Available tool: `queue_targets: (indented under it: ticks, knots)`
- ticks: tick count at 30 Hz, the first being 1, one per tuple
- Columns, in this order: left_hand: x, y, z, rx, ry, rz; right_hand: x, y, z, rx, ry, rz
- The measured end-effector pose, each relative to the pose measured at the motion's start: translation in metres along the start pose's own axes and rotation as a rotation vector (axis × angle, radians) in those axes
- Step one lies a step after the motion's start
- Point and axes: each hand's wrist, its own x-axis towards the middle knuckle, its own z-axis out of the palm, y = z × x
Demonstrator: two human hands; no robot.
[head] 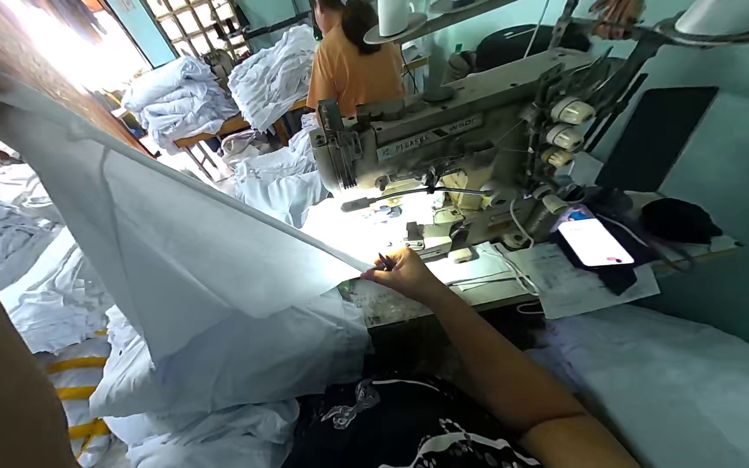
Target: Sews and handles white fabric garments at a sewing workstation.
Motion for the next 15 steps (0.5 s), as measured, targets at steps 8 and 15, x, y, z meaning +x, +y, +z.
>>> queue_targets:
  ticks: [8, 15]
  knots:
    - [-0.016, 0.014, 0.031, 0.030, -0.054, 0.470, 0.000, -0.003, -0.001, 0.013, -0.010, 0.023]
    - [-0.032, 0.035, 0.074, -0.278, -0.160, 0.501, 0.001, -0.002, -0.001, 0.022, -0.008, 0.024]
